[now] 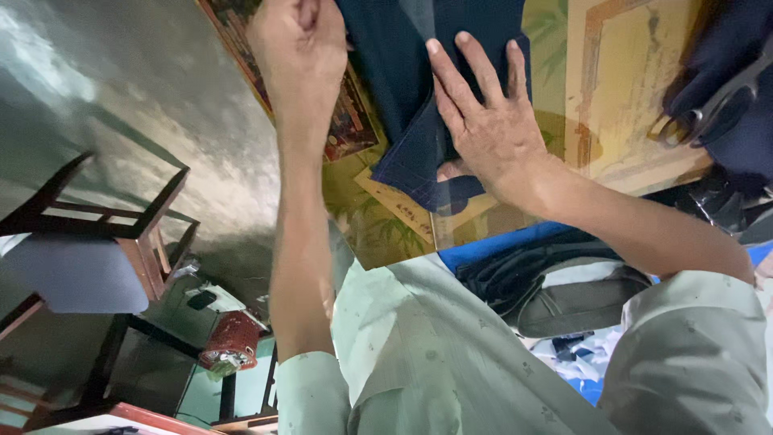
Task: The person uses a metal ruler and a pink marking tool to draw straight lines on a piece of dark blue fabric laid out on a wooden table. They repeatedly reposition the ruler and mark along its edge to create a pattern of intersecting lines.
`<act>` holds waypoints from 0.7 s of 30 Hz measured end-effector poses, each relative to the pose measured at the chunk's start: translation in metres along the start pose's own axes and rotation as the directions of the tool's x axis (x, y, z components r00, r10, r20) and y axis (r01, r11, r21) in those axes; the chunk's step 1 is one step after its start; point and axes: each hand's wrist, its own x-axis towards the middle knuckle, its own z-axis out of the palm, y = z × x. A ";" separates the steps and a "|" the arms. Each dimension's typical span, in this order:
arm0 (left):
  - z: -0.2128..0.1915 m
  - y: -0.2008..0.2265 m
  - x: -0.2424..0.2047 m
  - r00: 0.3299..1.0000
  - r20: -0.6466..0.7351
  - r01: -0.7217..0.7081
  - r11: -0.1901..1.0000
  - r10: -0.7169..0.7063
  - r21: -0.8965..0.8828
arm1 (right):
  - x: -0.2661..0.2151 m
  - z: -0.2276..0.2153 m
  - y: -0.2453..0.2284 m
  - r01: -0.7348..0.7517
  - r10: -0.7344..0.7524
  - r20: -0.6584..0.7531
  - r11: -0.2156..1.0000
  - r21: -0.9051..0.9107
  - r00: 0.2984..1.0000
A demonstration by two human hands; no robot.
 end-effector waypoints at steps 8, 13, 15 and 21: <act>0.005 -0.009 -0.012 0.998 0.054 -0.031 0.983 0.042 -0.180 | -0.004 0.002 -0.001 -0.004 0.004 -0.020 1.000 -0.014 1.000; 0.004 -0.001 -0.026 0.997 0.071 -0.021 0.989 0.031 -0.146 | -0.005 0.004 -0.002 -0.021 0.021 -0.001 1.000 0.010 1.000; 0.002 0.008 -0.037 0.997 0.081 -0.011 0.993 0.021 -0.118 | -0.005 0.004 -0.004 -0.025 0.025 -0.003 1.000 0.000 1.000; -0.004 0.027 -0.106 0.977 0.178 0.105 0.990 -0.120 0.091 | -0.007 0.010 -0.001 -0.012 0.013 -0.011 1.000 0.019 1.000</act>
